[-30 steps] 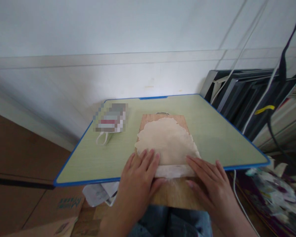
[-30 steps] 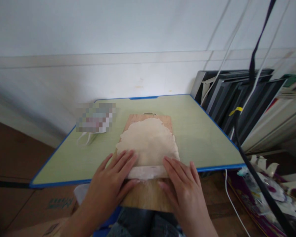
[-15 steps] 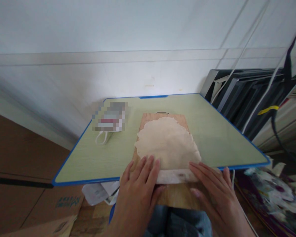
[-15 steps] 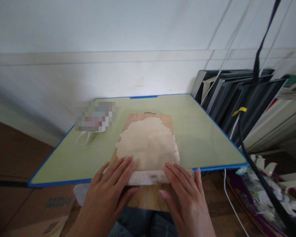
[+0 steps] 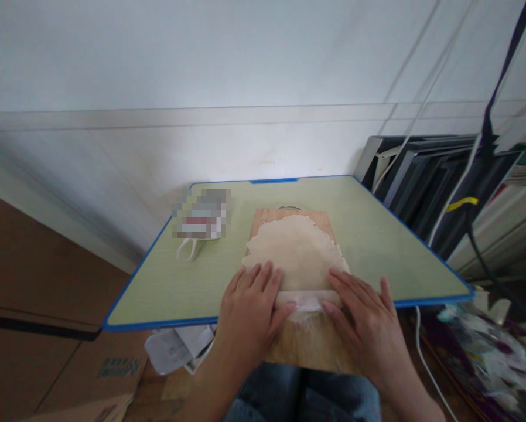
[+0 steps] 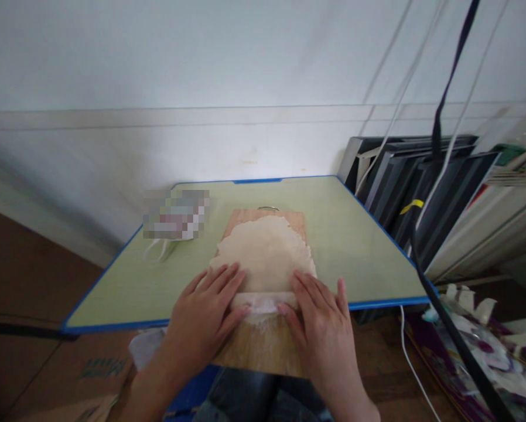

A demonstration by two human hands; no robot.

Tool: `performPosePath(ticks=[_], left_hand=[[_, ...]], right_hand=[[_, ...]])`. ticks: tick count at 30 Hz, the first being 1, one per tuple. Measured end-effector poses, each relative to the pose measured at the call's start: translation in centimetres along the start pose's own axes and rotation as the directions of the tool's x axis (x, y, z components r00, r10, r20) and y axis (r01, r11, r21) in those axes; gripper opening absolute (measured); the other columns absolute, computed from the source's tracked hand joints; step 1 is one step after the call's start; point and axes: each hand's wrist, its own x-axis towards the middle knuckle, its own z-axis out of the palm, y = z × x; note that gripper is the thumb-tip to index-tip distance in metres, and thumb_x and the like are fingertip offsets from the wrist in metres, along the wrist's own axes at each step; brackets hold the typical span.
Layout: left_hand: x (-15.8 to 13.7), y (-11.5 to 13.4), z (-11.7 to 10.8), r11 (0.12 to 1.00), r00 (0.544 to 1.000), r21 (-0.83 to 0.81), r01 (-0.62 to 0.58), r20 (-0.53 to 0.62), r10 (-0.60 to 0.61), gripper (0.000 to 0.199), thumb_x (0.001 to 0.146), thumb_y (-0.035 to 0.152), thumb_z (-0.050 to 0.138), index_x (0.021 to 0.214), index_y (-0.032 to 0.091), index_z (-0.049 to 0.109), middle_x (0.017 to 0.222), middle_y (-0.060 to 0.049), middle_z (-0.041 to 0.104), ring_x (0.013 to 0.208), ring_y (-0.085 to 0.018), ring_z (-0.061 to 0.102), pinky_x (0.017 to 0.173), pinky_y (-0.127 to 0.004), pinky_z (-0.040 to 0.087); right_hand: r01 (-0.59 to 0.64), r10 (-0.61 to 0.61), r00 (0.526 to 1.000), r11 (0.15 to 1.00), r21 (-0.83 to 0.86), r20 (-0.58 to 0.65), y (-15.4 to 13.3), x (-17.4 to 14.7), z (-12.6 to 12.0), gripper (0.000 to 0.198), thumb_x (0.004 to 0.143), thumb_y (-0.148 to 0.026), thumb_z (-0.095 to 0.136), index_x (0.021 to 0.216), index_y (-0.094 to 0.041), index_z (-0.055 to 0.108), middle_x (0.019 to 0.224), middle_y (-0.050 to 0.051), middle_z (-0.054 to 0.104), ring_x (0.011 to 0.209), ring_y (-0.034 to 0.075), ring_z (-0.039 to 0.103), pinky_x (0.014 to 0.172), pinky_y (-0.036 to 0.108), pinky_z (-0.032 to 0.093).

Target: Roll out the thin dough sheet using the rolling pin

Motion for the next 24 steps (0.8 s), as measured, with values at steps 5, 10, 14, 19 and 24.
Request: performPosePath(ticks=[5,10,14,19,24], left_hand=[[-3.4,0.7,0.7,0.996,0.989,0.073,-0.055,-0.135,0.064,0.047,0.091,0.049,0.04,0.128,0.022,0.05,0.133,-0.005,0.054,0.12,-0.028,0.051,0.099,-0.049,0.037],[-3.7,0.7,0.8,0.988,0.982,0.128,-0.085,-0.156,0.104,0.047,0.09,0.046,0.043,0.129,0.021,0.049,0.132,-0.006,0.054,0.12,-0.031,0.05,0.096,-0.053,0.037],[-1.1,0.0,0.3,0.999,0.999,0.044,-0.016,-0.037,0.018,0.047,0.088,0.047,0.048,0.126,0.021,0.052,0.132,-0.006,0.054,0.119,-0.029,0.051,0.1,-0.051,0.037],[0.6,-0.3,-0.2,1.0,0.999,0.003,0.01,0.053,-0.01,0.049,0.086,0.046,0.051,0.126,0.018,0.052,0.135,-0.01,0.051,0.121,-0.029,0.049,0.099,-0.047,0.041],[-2.1,0.5,0.3,1.0,0.999,0.021,-0.014,-0.043,0.015,0.047,0.086,0.043,0.052,0.128,0.022,0.05,0.134,-0.005,0.053,0.12,-0.027,0.05,0.1,-0.046,0.039]], right_hand=[[0.069,-0.069,0.998,0.997,0.019,-0.005,0.1,-3.1,-0.6,0.042,0.091,-0.043,0.039,0.125,-0.018,0.047,0.121,0.008,0.062,0.114,0.025,0.054,0.107,0.047,0.016],[0.094,-0.094,0.995,0.995,0.026,0.018,0.6,-3.2,-0.5,0.044,0.091,-0.043,0.041,0.128,-0.019,0.045,0.124,0.007,0.061,0.116,0.025,0.053,0.107,0.046,0.016],[0.058,-0.058,0.998,0.998,0.011,0.028,0.8,-0.4,0.0,0.041,0.093,-0.045,0.035,0.121,-0.019,0.05,0.119,0.008,0.063,0.109,0.024,0.057,0.106,0.051,0.018],[0.046,-0.05,0.997,0.997,0.064,0.059,1.0,1.7,0.4,0.038,0.094,-0.044,0.033,0.113,-0.021,0.056,0.116,0.007,0.065,0.108,0.024,0.058,0.106,0.056,0.019],[0.035,-0.039,0.998,0.994,0.105,0.039,1.1,-1.0,-0.2,0.037,0.091,-0.043,0.042,0.121,-0.023,0.05,0.117,0.007,0.064,0.108,0.025,0.057,0.105,0.054,0.021]])
